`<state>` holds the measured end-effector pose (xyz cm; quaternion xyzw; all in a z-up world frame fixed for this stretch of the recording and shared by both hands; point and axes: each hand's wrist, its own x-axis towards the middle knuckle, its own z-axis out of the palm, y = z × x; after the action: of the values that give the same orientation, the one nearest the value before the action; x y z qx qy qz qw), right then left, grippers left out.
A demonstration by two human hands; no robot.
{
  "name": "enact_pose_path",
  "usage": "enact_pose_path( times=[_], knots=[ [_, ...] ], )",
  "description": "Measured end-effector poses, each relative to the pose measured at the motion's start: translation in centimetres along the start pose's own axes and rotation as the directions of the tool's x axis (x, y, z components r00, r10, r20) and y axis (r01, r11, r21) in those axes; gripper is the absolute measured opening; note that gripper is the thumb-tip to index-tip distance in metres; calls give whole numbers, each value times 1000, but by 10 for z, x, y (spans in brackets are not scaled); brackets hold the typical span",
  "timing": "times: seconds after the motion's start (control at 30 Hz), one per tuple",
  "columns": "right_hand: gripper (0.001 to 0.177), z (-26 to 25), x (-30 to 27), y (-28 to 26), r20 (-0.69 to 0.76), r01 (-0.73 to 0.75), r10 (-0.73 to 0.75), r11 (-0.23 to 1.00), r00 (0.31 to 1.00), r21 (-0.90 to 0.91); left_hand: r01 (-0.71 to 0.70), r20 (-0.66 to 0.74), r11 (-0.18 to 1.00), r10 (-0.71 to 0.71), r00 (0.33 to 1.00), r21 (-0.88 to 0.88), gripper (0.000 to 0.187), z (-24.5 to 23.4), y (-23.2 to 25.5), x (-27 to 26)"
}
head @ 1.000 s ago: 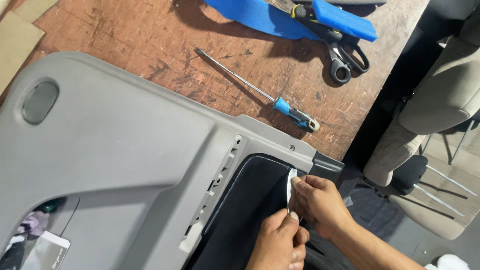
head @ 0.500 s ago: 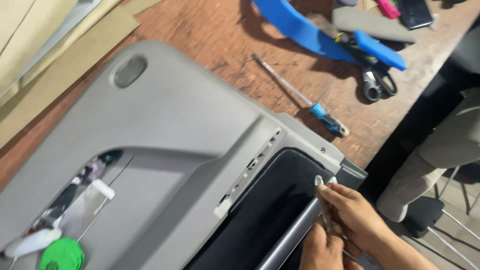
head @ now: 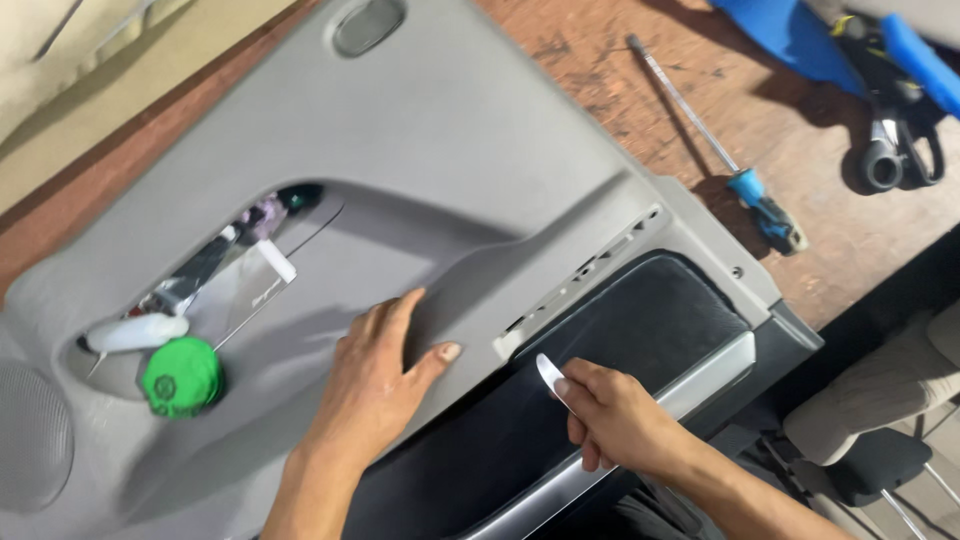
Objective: The person uses a scraper and by hand to remove old upholstery and trim from a car door panel on a workbench.
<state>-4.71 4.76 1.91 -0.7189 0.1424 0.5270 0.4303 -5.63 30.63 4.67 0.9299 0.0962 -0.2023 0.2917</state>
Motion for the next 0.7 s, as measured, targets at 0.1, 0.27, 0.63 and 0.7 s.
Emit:
enact_pose_path(
  times=[0.1,0.27,0.63,0.7],
  knots=[
    [34,21,9,-9,-14,-17,15,996,1000,-83,-34,-30,999,34,999,-5,75,6,-16,-4],
    [36,40,23,-9,-81,-1,-13,986,997,-167,-80,13,995,80,997,57,92,13,-27,-5],
    [39,61,38,-4,-221,-144,114,982,968,-124,-131,81,988,125,989,80,103,13,-35,-5],
    [38,67,40,-4,-247,-146,114,983,962,-113,-151,62,985,146,987,85,103,13,-38,-7]
  ],
)
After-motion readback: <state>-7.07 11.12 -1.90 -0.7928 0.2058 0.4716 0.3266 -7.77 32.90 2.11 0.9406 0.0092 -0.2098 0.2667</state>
